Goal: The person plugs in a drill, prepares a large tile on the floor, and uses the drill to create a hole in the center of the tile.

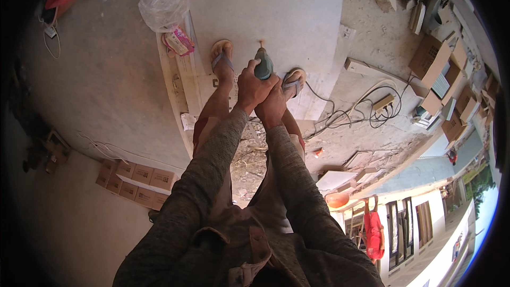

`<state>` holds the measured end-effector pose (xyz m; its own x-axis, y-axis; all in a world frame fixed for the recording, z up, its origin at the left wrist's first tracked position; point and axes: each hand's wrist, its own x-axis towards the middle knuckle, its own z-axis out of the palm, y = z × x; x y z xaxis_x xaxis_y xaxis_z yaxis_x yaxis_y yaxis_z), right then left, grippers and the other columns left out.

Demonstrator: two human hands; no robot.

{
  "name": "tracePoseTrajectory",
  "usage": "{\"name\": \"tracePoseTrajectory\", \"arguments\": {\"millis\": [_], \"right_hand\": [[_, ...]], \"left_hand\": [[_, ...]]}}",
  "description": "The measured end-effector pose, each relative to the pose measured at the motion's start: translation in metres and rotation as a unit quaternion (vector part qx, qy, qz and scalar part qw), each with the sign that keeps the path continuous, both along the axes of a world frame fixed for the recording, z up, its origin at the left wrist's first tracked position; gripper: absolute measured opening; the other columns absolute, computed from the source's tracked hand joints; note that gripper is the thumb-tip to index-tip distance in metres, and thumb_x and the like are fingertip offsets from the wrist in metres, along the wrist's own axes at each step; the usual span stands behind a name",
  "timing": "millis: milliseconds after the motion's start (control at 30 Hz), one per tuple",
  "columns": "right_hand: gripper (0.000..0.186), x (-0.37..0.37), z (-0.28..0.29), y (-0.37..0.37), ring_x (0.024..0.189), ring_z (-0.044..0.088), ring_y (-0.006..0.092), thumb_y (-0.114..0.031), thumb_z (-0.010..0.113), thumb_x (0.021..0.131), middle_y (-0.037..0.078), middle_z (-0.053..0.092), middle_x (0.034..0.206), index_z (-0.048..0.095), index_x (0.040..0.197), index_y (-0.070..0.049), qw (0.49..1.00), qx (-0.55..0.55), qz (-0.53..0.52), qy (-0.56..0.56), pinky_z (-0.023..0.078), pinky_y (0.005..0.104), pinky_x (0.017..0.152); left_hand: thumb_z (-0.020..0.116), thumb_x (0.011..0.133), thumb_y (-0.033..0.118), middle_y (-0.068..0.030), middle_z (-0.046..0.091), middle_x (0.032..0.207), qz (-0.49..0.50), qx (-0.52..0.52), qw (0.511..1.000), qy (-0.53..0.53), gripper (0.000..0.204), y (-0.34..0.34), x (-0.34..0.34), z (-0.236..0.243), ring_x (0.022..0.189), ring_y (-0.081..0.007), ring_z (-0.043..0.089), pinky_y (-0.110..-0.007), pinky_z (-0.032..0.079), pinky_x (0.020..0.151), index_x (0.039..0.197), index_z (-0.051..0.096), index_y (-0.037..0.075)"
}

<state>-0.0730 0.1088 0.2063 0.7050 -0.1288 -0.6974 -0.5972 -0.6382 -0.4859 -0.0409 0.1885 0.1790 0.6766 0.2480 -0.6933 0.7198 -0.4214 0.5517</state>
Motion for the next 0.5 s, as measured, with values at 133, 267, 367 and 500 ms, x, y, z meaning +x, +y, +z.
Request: {"name": "tracePoseTrajectory", "arguments": {"millis": [133, 267, 367, 500], "right_hand": [[0.066, -0.005, 0.004, -0.004, 0.103, 0.066, 0.0429, -0.033, 0.073, 0.085, 0.023, 0.064, 0.117, 0.044, 0.135, -0.002, 1.0, -0.001, 0.01, -0.021, 0.054, 0.0494, 0.083], [0.067, -0.007, 0.009, -0.009, 0.105, 0.065, 0.0428, -0.032, 0.074, 0.084, 0.023, 0.063, 0.118, 0.044, 0.135, -0.001, 1.0, 0.003, -0.001, 0.011, 0.054, 0.0492, 0.083], [0.067, -0.014, 0.003, -0.011, 0.106, 0.065, 0.0427, -0.033, 0.074, 0.084, 0.023, 0.063, 0.119, 0.045, 0.135, -0.001, 1.0, 0.012, -0.009, -0.004, 0.054, 0.049, 0.083], [0.069, -0.012, -0.005, -0.011, 0.106, 0.065, 0.0432, -0.033, 0.075, 0.083, 0.023, 0.063, 0.119, 0.044, 0.135, 0.0, 1.0, 0.02, -0.004, 0.001, 0.054, 0.0489, 0.083]], "left_hand": [[0.077, 0.072, 0.031, -0.0296, 0.067, 0.108, -0.011, 0.006, 1.0, -0.004, 0.064, -0.004, -0.003, 0.005, 0.101, -0.0423, 0.067, -0.047, 0.054, 0.088, 0.123, 0.058, -0.003], [0.076, 0.072, 0.031, -0.03, 0.066, 0.106, -0.008, 0.009, 1.0, -0.014, 0.064, -0.01, -0.01, 0.009, 0.098, -0.0436, 0.067, -0.048, 0.054, 0.086, 0.122, 0.058, -0.003], [0.076, 0.072, 0.031, -0.03, 0.066, 0.105, -0.031, 0.017, 0.999, -0.039, 0.063, -0.011, -0.008, 0.009, 0.097, -0.0439, 0.067, -0.048, 0.054, 0.085, 0.122, 0.058, -0.003], [0.075, 0.072, 0.032, -0.0304, 0.066, 0.104, -0.028, 0.017, 0.999, -0.018, 0.065, -0.01, -0.005, 0.005, 0.095, -0.0445, 0.066, -0.048, 0.054, 0.084, 0.123, 0.058, -0.003]]}}
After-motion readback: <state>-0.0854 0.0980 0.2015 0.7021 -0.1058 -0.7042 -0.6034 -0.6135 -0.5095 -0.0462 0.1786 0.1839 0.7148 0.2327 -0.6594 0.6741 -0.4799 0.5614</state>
